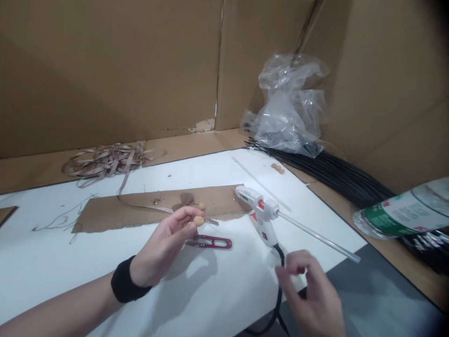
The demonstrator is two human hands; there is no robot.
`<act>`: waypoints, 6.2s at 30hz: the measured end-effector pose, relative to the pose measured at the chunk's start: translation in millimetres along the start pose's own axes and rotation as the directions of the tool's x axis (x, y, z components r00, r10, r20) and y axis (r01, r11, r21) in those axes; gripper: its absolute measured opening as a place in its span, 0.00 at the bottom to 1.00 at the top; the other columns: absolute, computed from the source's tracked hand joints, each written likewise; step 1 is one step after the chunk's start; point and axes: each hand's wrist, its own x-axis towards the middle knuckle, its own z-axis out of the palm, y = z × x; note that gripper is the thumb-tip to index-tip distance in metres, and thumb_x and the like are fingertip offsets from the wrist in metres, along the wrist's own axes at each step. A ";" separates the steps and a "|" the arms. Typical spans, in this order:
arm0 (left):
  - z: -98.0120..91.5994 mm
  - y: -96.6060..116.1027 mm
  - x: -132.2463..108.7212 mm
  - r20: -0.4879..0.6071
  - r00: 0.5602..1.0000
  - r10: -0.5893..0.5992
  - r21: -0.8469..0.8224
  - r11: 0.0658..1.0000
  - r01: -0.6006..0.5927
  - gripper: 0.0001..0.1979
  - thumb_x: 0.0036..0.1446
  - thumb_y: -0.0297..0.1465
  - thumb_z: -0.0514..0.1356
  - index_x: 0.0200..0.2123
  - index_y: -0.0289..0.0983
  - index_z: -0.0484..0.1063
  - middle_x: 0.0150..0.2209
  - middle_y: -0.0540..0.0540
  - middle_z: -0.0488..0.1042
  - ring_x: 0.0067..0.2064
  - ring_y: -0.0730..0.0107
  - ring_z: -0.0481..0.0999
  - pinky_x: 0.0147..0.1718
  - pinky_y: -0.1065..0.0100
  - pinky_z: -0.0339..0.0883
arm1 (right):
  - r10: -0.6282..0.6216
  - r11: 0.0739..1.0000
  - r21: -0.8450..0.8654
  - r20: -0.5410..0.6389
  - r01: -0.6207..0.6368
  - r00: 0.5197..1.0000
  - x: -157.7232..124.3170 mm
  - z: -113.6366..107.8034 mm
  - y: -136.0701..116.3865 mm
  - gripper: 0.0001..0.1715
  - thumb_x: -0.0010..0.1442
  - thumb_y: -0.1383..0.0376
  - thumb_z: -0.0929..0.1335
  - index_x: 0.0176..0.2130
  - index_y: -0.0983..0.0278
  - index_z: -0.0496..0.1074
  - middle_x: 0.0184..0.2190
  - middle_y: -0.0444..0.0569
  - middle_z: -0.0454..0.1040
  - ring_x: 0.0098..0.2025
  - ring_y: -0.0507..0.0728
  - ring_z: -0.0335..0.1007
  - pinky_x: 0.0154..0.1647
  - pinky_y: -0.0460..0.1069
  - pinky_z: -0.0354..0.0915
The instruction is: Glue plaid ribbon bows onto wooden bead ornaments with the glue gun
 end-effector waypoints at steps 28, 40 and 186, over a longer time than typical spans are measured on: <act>-21.7 -0.1 18.4 0.103 0.916 0.388 0.840 0.459 -0.289 0.08 0.56 0.31 0.54 0.36 0.39 0.71 0.35 0.45 0.70 0.39 0.63 0.65 0.39 0.61 0.59 | -0.111 0.868 0.484 0.409 -0.112 0.906 70.2 52.6 -52.8 0.08 0.50 0.71 0.68 0.33 0.63 0.66 0.31 0.43 0.71 0.33 0.50 0.68 0.30 0.43 0.66; -35.3 -17.8 35.6 0.276 0.859 0.431 0.938 0.073 -0.338 0.10 0.58 0.27 0.51 0.33 0.38 0.72 0.38 0.45 0.71 0.42 0.61 0.62 0.42 0.59 0.59 | -0.167 0.895 0.446 0.404 -0.034 0.899 77.7 54.8 -43.1 0.09 0.52 0.71 0.67 0.36 0.61 0.69 0.33 0.42 0.72 0.32 0.49 0.65 0.27 0.42 0.64; -7.4 -13.9 10.5 0.384 0.749 0.540 0.915 -0.117 -0.385 0.06 0.56 0.23 0.51 0.29 0.35 0.65 0.27 0.46 0.70 0.33 0.65 0.66 0.36 0.61 0.56 | -0.004 0.843 0.381 0.709 -0.378 0.705 86.0 77.2 -51.6 0.08 0.53 0.65 0.64 0.26 0.66 0.70 0.23 0.44 0.70 0.27 0.51 0.65 0.28 0.45 0.60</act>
